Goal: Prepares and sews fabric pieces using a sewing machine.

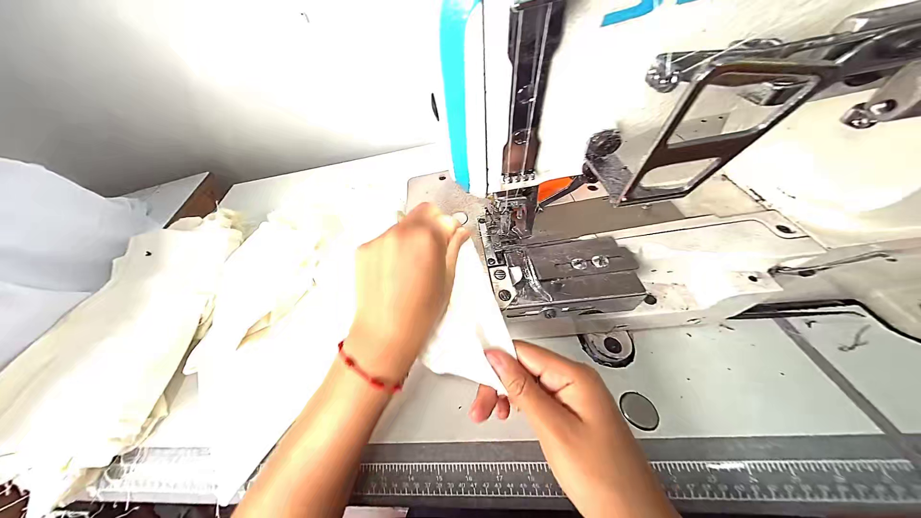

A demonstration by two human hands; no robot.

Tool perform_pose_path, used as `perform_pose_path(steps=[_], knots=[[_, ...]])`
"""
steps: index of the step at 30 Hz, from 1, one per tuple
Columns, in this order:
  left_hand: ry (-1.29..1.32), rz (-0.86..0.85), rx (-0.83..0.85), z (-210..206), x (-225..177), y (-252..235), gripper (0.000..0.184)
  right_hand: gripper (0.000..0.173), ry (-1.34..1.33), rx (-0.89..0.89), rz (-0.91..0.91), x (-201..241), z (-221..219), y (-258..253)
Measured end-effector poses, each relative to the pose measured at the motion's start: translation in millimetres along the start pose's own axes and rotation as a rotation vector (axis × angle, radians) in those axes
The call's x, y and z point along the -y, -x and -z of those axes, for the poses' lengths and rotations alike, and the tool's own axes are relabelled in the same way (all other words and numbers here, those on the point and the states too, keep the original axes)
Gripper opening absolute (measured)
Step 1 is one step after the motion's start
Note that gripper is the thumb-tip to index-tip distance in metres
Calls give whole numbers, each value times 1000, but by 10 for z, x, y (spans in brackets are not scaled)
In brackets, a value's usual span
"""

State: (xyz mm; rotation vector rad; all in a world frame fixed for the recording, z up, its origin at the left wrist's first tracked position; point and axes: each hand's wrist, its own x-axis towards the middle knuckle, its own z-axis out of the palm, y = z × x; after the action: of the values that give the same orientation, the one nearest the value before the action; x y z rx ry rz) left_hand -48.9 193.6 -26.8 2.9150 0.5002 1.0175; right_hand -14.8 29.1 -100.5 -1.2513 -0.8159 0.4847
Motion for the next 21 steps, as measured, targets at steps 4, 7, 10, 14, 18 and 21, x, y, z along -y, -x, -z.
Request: perform_pose_path(steps=[4, 7, 10, 14, 18, 21], knots=[[348, 87, 210, -186, 164, -463, 15, 28, 10, -145, 60, -2, 62, -92], [414, 229, 278, -223, 112, -610, 20, 30, 32, -186, 36, -14, 89, -128], [375, 239, 251, -288, 103, -630, 30, 35, 72, -200, -30, 22, 126, -182], [354, 251, 239, -270, 106, -643, 25, 36, 98, -247, -69, 42, 116, -226], [267, -123, 59, 13, 219, -335, 14, 35, 149, -174, 1, 82, 250, -211], [201, -520, 42, 211, 206, -101, 24, 30, 334, -193, 310, 161, 483, -201]])
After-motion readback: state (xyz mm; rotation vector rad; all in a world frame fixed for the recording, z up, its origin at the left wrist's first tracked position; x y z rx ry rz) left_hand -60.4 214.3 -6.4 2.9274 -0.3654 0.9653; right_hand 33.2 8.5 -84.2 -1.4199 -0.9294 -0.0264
